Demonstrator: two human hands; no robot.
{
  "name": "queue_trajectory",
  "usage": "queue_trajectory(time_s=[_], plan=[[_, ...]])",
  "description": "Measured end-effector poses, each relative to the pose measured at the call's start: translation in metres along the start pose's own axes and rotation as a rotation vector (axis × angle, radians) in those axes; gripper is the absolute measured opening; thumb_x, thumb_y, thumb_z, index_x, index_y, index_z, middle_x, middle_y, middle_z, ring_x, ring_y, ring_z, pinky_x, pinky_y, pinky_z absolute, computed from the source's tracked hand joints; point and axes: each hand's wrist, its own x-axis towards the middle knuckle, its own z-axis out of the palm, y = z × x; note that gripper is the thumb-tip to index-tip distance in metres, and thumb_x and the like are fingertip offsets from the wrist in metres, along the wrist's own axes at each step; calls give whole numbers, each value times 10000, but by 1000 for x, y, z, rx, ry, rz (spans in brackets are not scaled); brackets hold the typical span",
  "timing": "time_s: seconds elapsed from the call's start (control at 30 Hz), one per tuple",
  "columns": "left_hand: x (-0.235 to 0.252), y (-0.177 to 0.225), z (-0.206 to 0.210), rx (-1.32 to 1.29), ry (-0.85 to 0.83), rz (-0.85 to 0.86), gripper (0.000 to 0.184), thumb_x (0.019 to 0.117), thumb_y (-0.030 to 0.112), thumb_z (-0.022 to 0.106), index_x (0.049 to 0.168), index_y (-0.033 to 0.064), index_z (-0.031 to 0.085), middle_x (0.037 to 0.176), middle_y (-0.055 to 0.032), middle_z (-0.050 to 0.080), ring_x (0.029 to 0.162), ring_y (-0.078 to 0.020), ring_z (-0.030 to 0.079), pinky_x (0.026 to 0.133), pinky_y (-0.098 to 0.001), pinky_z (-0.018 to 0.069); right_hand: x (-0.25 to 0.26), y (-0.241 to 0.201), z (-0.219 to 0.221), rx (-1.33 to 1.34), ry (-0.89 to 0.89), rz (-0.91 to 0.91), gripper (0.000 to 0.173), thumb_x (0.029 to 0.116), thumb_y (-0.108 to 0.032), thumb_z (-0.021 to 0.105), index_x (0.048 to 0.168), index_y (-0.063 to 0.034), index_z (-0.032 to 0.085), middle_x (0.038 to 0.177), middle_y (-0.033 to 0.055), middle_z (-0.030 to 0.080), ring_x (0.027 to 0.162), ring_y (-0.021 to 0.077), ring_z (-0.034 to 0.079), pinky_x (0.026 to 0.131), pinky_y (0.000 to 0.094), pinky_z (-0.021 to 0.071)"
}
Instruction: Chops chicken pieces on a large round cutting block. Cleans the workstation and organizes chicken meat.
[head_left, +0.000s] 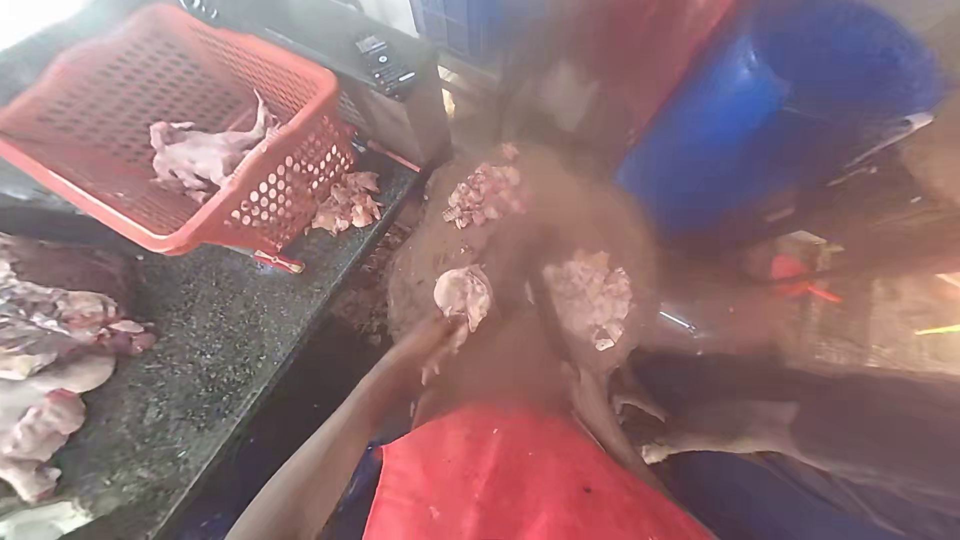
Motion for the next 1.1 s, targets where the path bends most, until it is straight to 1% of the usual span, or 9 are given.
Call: queue_trajectory(time_s=[0.17, 0.37, 0.47, 0.57, 0.63, 0.73, 0.87, 1.0, 1.1], plan=[[13, -61, 44, -183, -77, -134, 238, 1078, 211, 508, 1222, 22, 532, 834, -61, 666, 622, -133, 646, 542, -280, 563, -33, -105, -22, 227, 60, -441, 591, 1085, -482, 241, 1160, -28, 611, 712, -59, 501, 555, 52, 457, 516, 267, 451], [-8, -40, 65, -167, -74, -160, 211, 1104, 164, 445, 1202, -2, 529, 847, -62, 667, 624, -120, 635, 553, -258, 550, -67, -176, -9, 671, 128, -1024, 583, 909, -815, 395, 977, -294, 649, 770, -189, 602, 722, -75, 578, 657, 152, 495], [3, -57, 57, -239, -132, -151, 228, 1109, 169, 424, 1268, 16, 479, 888, -82, 690, 612, -129, 643, 523, -254, 539, -29, -100, 46, 235, 200, -772, 537, 1068, -448, 417, 1139, 30, 652, 869, 44, 686, 799, 52, 654, 776, 263, 572], [0, -75, 43, -105, -148, -181, 260, 1098, 250, 455, 1185, 21, 542, 786, -46, 646, 570, -121, 608, 510, -263, 523, -2, -70, 66, -152, -184, -128, 528, 1125, -411, 288, 1232, 3, 598, 923, 147, 631, 819, 251, 629, 798, 467, 537], [-13, -87, 23, 152, -179, -162, 314, 1058, 291, 529, 1200, 17, 583, 838, -58, 668, 638, -133, 641, 592, -308, 561, 1, -70, 68, -172, -259, -15, 601, 1122, -465, 231, 1242, 0, 591, 925, 167, 630, 805, 280, 631, 780, 499, 540], [-31, -102, 0, 493, -266, -150, 477, 1024, 406, 564, 1305, 22, 599, 1115, -172, 685, 1018, -278, 669, 927, -539, 524, 5, -68, 69, -64, -253, 13, 598, 1118, -482, 222, 1180, -25, 604, 800, 95, 566, 668, 217, 557, 647, 430, 511], [-44, -118, -16, 553, -262, -85, 446, 1035, 368, 563, 1357, 60, 559, 1150, -160, 674, 1038, -257, 665, 937, -518, 529, 15, -83, 74, 225, -279, 70, 561, 1118, -496, 199, 1148, -61, 553, 675, 2, 446, 490, 128, 425, 465, 313, 426], [-49, -103, -31, 912, -17, -139, 592, 1026, 467, 555, 1429, 35, 523, 1250, -278, 654, 1169, -467, 634, 977, -698, 471, -11, -73, 57, 72, -77, -247, 497, 1106, -373, 280, 1217, -1, 590, 795, 30, 552, 640, 119, 524, 612, 320, 496], [-52, -92, -37, 935, 116, -158, 607, 1047, 443, 511, 1500, 45, 438, 1289, -281, 638, 1206, -475, 618, 999, -687, 466, -27, -39, 34, -197, 57, -260, 563, 1085, -418, 353, 1299, 42, 599, 947, 165, 685, 850, 261, 673, 827, 476, 567]])
